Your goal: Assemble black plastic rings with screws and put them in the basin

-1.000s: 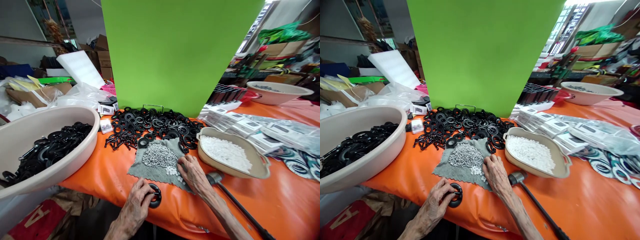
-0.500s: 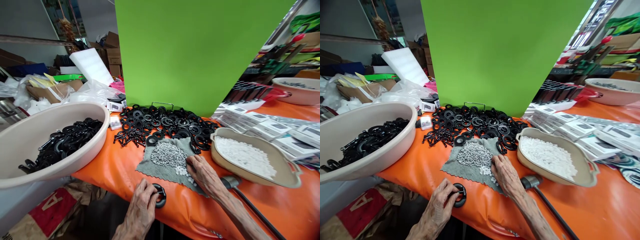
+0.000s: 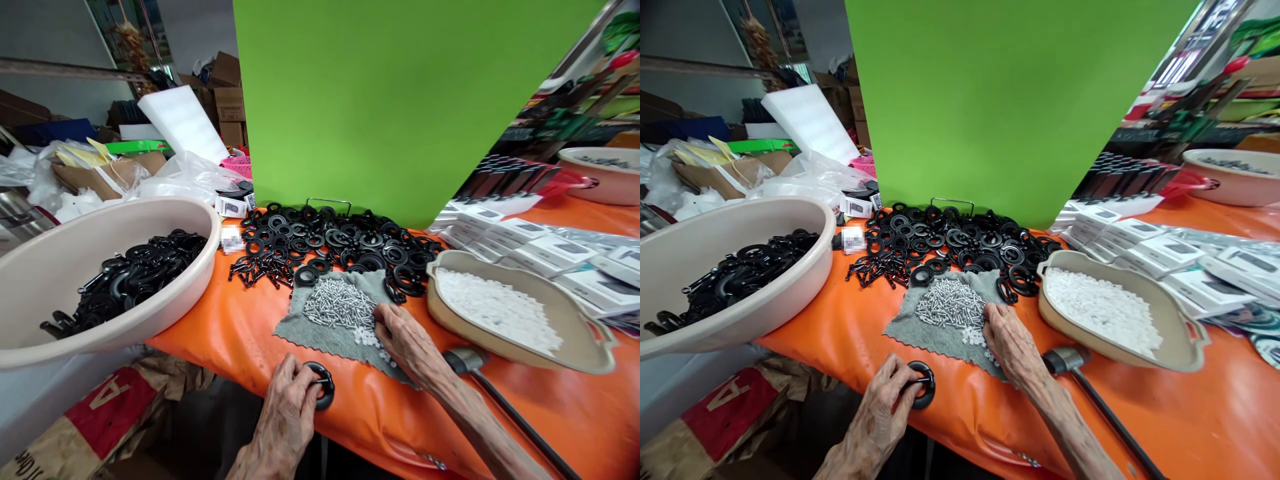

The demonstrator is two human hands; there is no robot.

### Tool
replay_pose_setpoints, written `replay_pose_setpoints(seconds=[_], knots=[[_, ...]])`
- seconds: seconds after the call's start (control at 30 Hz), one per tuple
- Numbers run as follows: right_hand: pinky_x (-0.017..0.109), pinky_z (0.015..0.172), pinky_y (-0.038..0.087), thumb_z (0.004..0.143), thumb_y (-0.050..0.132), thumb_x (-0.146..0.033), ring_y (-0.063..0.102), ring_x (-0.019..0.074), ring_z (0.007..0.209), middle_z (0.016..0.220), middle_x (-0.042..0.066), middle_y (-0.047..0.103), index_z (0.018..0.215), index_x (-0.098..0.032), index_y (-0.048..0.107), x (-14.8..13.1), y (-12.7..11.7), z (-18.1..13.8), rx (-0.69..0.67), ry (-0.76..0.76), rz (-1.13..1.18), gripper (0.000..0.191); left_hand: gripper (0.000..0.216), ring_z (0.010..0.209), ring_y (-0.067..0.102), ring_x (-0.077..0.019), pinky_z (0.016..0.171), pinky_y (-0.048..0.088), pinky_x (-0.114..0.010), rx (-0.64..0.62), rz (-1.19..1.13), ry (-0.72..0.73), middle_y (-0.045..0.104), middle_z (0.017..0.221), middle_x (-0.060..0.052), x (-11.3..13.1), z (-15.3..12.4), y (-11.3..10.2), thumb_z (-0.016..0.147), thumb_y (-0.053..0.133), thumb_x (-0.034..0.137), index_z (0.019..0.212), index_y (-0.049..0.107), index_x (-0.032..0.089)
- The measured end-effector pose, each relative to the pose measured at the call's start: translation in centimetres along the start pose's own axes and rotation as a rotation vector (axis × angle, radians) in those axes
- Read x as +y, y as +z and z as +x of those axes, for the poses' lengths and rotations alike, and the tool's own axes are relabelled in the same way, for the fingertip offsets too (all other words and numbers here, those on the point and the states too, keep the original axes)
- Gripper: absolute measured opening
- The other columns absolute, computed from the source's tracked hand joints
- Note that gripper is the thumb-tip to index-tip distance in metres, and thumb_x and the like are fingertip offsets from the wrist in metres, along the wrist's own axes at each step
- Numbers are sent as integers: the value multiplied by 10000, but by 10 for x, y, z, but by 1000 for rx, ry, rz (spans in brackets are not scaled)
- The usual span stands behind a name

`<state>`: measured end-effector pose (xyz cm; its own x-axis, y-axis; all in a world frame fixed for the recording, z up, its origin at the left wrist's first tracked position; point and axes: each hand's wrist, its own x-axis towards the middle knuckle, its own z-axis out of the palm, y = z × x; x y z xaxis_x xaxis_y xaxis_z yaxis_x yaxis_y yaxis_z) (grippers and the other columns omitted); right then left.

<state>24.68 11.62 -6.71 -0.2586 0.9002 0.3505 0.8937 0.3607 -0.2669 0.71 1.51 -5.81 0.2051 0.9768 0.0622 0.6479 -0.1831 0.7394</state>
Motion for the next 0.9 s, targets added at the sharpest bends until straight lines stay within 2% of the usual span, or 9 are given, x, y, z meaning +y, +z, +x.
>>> replay_pose_setpoints(seconds=[0.13,0.27,0.37,0.47,0.57,0.67,0.8,0.9], knots=[[373,646,469,802,377,-244,566,238,733,757,66,562,836,-223,520,-10,-17,-2,23,26,58,148,152,798,568,-182,762,474,-307,4,-111,-34,555,836,-48,6,1,-10,875,477,120,846,618,169],[297,581,505,874,420,-298,611,181,644,752,40,629,884,-227,540,-42,-32,-20,23,46,184,140,144,639,497,-131,636,426,-254,-34,-285,-138,561,764,-18,12,3,-28,863,523,229,808,639,165],[268,579,538,932,437,-339,656,169,654,777,23,681,921,-241,552,-73,-22,-42,-14,72,369,151,164,634,489,-119,607,406,-232,-68,-486,-223,569,733,-10,16,4,-36,836,551,273,774,643,152],[288,658,555,956,415,-327,669,180,738,850,42,685,963,-236,559,-92,-1,-61,91,83,399,171,202,655,520,-120,638,422,-231,-112,-667,-278,592,708,-9,17,2,-39,822,579,319,774,642,133],[332,752,544,962,378,-287,648,206,860,937,74,661,1021,-228,559,-95,13,-74,127,59,348,200,264,639,530,-116,631,422,-229,-133,-749,-320,612,683,-11,16,-1,-40,800,618,382,770,651,122],[374,757,533,953,373,-282,618,233,899,961,89,635,1039,-235,565,-91,13,-80,106,53,311,215,294,630,528,-111,628,414,-224,-118,-791,-353,607,667,-4,15,-3,-40,770,644,415,764,650,121],[354,680,528,955,372,-313,612,216,784,844,61,621,917,-243,564,-92,1,-81,114,54,304,208,276,644,533,-114,644,416,-226,-112,-775,-353,607,689,-10,15,-6,-41,780,622,395,765,640,120],[274,591,522,940,445,-357,603,164,640,754,20,625,880,-244,559,-101,-12,-82,119,147,419,172,241,639,521,-118,633,414,-231,-99,-683,-317,603,694,-14,16,-8,-41,803,594,358,774,642,123]])
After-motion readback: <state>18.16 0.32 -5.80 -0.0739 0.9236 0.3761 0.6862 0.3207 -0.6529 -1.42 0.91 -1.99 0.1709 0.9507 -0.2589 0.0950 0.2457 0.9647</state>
